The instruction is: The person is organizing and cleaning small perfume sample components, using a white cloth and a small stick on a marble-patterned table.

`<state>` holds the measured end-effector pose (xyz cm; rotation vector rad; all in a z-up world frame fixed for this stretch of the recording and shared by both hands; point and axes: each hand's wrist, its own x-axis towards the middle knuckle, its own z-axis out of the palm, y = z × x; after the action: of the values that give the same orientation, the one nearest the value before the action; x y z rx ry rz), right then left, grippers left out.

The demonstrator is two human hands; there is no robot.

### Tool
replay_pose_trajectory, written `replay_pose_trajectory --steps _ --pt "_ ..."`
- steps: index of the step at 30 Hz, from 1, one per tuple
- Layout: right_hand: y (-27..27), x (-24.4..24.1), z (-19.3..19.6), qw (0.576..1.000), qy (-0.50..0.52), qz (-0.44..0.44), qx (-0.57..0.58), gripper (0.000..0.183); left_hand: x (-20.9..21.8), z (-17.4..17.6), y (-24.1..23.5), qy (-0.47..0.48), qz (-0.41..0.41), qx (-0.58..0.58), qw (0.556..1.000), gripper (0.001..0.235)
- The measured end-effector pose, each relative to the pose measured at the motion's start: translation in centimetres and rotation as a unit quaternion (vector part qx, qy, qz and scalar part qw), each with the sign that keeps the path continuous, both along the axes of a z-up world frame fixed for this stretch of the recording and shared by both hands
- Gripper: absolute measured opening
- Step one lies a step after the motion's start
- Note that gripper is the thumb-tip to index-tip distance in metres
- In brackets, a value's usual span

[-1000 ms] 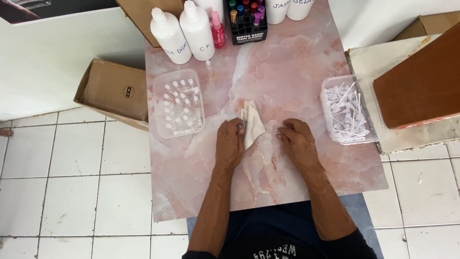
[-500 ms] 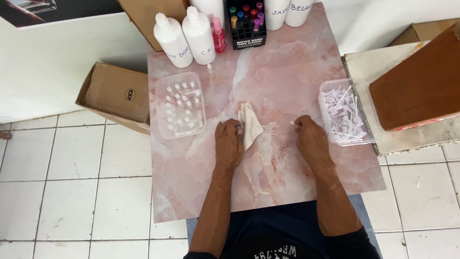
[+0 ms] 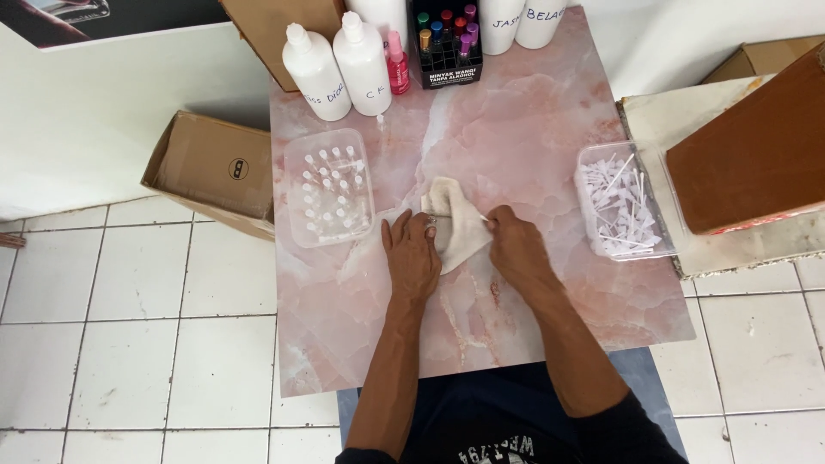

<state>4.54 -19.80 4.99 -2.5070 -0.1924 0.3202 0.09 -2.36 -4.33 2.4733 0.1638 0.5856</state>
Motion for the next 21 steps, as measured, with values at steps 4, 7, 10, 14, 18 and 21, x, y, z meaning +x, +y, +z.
replay_pose_trajectory --steps 4,7,10,14,18,21 --pt "-2.5 -0.1 1.7 0.998 0.026 -0.001 -0.054 0.022 -0.3 0.3 -0.2 -0.011 0.022 -0.024 0.999 0.024" --pt "-2.5 -0.1 2.2 0.995 -0.013 -0.006 -0.094 0.020 0.0 -0.3 0.0 -0.020 0.050 -0.027 0.998 0.020" --pt "-0.9 0.2 1.3 0.988 -0.067 -0.031 0.134 0.015 0.0 -0.5 0.3 -0.024 0.072 -0.004 0.997 0.019" --pt "0.9 1.6 -1.2 0.932 0.065 0.017 0.357 0.032 -0.1 1.0 0.5 -0.065 0.054 -0.077 0.993 0.017" --pt "2.1 2.6 -2.2 0.891 0.116 0.018 0.439 0.033 -0.8 3.1 0.4 -0.096 0.020 -0.147 0.984 0.020" --pt "2.3 3.7 -4.4 0.892 0.007 0.062 0.449 0.030 -0.7 3.0 0.2 -0.092 -0.010 -0.204 0.975 0.024"
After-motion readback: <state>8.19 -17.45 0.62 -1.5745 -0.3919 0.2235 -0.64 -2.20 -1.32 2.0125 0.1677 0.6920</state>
